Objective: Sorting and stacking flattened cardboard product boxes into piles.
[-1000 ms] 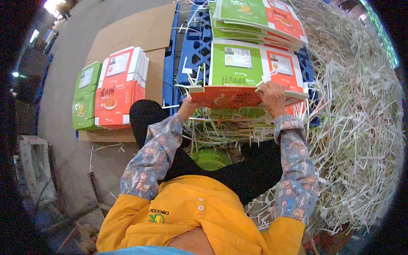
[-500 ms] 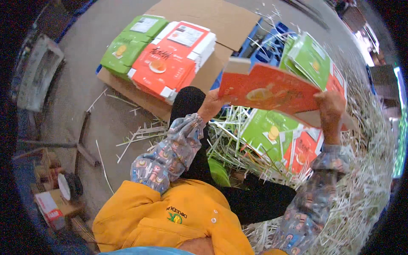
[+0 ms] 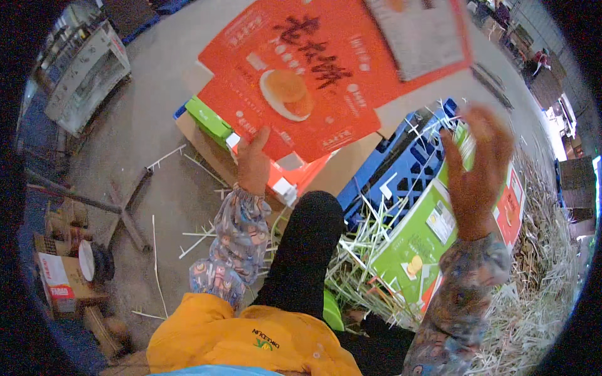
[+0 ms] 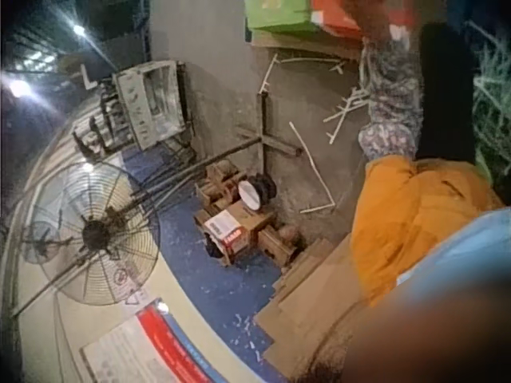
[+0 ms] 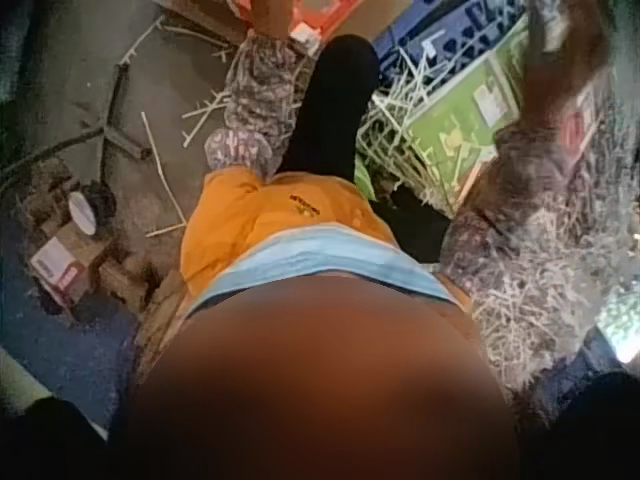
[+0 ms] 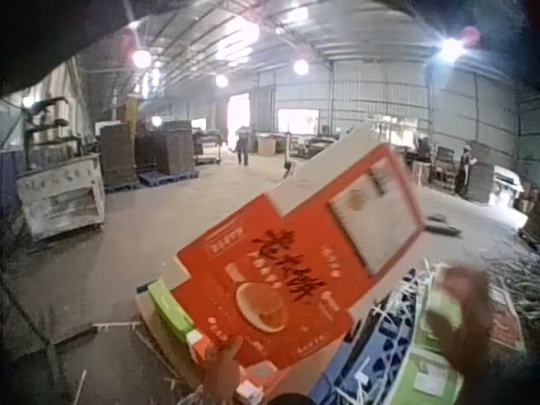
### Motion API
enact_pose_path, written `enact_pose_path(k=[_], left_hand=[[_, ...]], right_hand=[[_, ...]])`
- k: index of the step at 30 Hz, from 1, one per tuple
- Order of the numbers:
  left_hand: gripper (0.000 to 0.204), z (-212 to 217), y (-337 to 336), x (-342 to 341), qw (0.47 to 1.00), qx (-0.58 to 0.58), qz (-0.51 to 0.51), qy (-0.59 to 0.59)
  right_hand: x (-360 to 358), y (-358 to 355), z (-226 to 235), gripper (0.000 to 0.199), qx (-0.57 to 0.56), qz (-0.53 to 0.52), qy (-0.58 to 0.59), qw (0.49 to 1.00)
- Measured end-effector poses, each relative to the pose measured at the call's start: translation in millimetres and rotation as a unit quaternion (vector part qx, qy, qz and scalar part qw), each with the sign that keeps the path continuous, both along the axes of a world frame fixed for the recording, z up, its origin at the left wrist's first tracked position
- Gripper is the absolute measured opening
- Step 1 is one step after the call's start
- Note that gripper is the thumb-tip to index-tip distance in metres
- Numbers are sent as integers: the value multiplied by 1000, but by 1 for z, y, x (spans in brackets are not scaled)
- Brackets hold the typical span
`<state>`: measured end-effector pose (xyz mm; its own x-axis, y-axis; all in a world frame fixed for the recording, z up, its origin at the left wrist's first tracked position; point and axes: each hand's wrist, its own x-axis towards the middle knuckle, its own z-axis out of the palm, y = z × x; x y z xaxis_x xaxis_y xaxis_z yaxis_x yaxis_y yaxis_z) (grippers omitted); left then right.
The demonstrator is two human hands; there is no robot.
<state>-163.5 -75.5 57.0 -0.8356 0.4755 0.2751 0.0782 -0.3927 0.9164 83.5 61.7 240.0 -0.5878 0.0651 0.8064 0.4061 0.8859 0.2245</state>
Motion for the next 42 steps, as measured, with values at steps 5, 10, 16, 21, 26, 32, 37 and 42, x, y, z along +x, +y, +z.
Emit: enact_pose_path(k=[5,10,16,21,26,32,37,42], left_hand=[[27,-131,21,-56,982,-119,147,-26],[28,-194,21,-75,933,-22,35,-356],[25,-198,24,-72,920,-71,65,-379],[30,-198,28,-71,912,-91,82,-393],[32,-193,23,-62,912,-63,84,-396],[29,-197,24,-59,914,-82,98,-384],[42,-197,12,-48,945,-149,70,-282],[48,-185,8,-26,932,-248,261,-28]], right_hand=[[25,5,-122,15,-234,-53,-71,968],[67,-20,-206,12,-375,-79,-113,917],[119,-53,-255,13,-488,-132,-83,859],[158,-79,-291,10,-535,-170,-48,826],[182,-102,-309,12,-566,-190,-54,800],[210,-117,-329,13,-594,-216,-56,773],[229,-116,-341,14,-589,-240,-28,772],[238,-87,-357,24,-534,-282,-2,797]])
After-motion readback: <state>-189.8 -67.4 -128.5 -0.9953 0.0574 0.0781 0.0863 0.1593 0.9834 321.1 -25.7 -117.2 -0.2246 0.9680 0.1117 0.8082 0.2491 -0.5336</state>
